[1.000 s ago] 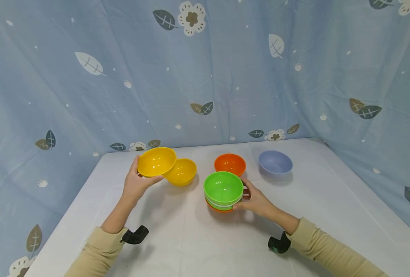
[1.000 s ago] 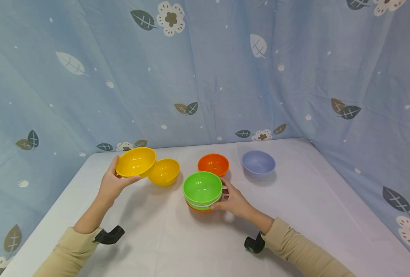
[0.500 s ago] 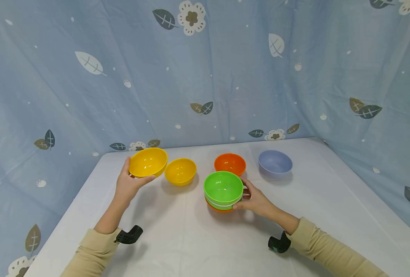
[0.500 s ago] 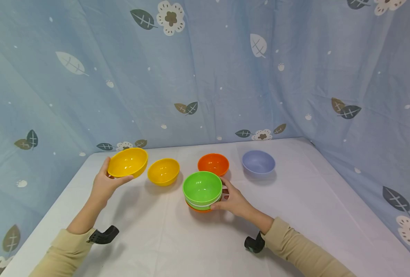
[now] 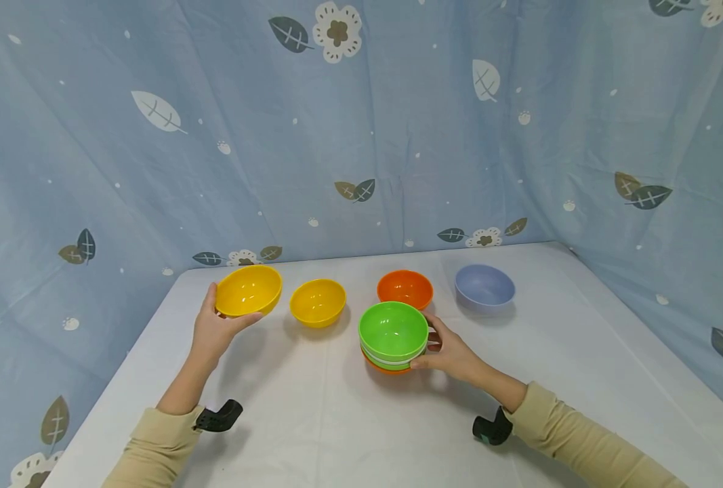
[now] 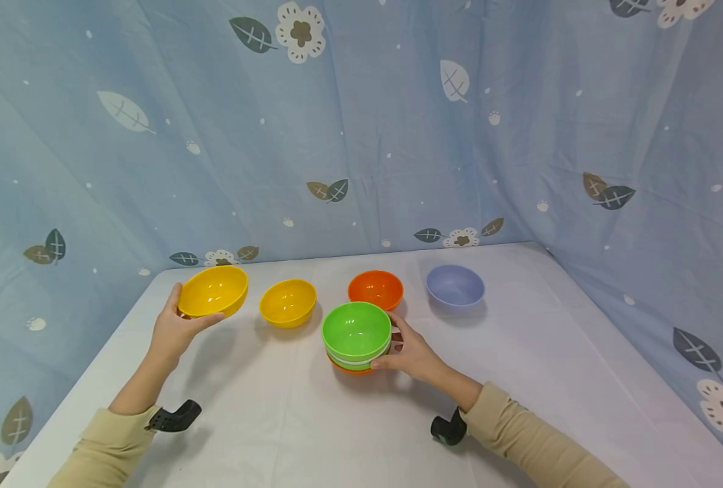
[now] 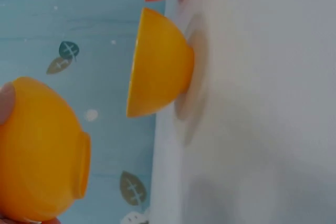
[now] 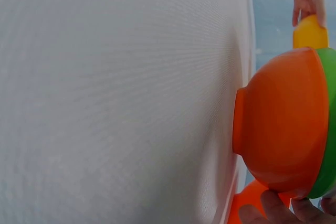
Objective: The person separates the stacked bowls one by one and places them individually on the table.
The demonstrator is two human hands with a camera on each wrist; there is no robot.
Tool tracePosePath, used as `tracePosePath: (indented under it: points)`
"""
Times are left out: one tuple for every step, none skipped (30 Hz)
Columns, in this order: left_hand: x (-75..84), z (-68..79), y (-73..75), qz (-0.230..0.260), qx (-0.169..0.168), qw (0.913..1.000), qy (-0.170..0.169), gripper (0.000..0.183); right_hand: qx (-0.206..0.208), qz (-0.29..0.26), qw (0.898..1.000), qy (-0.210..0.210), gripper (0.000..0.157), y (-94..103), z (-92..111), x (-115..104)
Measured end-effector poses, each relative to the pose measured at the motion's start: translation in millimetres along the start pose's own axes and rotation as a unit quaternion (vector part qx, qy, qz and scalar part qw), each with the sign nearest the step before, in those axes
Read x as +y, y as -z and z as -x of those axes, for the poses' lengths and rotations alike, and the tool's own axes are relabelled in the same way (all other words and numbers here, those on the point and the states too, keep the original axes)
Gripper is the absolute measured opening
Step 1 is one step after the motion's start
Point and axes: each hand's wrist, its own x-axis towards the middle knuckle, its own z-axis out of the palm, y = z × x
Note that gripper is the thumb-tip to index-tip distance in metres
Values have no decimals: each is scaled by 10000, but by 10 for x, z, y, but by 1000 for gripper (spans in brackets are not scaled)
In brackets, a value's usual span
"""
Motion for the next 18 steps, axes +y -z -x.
tracePosePath:
  points:
    - [-12,-3,4,1,9,10000,8,109,-4,36,10000,5,98,2,2,2]
    - [-25,-8,8,1,13,10000,19,109,5,43,10000,-4,98,3,2,3]
    - [-38,-11,11,-4,11,10000,32,110,10,60,10000,-17,98,3,2,2]
    - [-52,-16,16,-3,11,10000,42,110,18,48,10000,-24,98,3,1,1]
    - [-68,-21,20,-2,9,10000,57,110,12,59,10000,-29,98,2,0,0]
    - [-84,-27,23,-6,1,10000,66,110,14,53,10000,-38,98,0,-3,2]
    - [-100,-34,25,-4,-7,10000,77,110,11,54,10000,-51,98,-2,-4,3]
    - [-117,-40,28,-21,-9,10000,87,110,16,14,10000,-73,97,-4,-7,1]
    - [-132,-46,29,-31,-9,10000,92,110,9,17,10000,-82,97,-5,-9,2]
    - [-149,-54,31,-40,-12,9999,104,110,11,7,10000,-86,97,-6,-8,5]
    - [-164,-62,33,-52,-12,9999,110,110,6,18,10000,-89,97,-6,-9,8]
    - [-180,-70,36,-76,-13,9999,119,110,5,14,10000,-87,97,-7,-10,11]
    - [-194,-78,37,-96,-7,9999,136,110,-9,16,10000,-82,97,-6,-11,14]
    - [-207,-85,38,-115,-1,9998,156,111,-11,15,10000,-75,97,-6,-13,17]
    - [-219,-93,39,-132,-7,9998,173,110,-10,27,10000,-66,97,-5,-14,21]
    - [-233,-101,39,-153,-10,9997,190,111,-13,12,10000,-56,96,-4,-15,24]
    - [-247,-109,36,-173,-5,9997,198,111,-19,4,10000,-45,96,-5,-17,25]
    - [-262,-117,33,-200,1,9996,208,111,-23,-1,10000,-34,96,-4,-17,26]
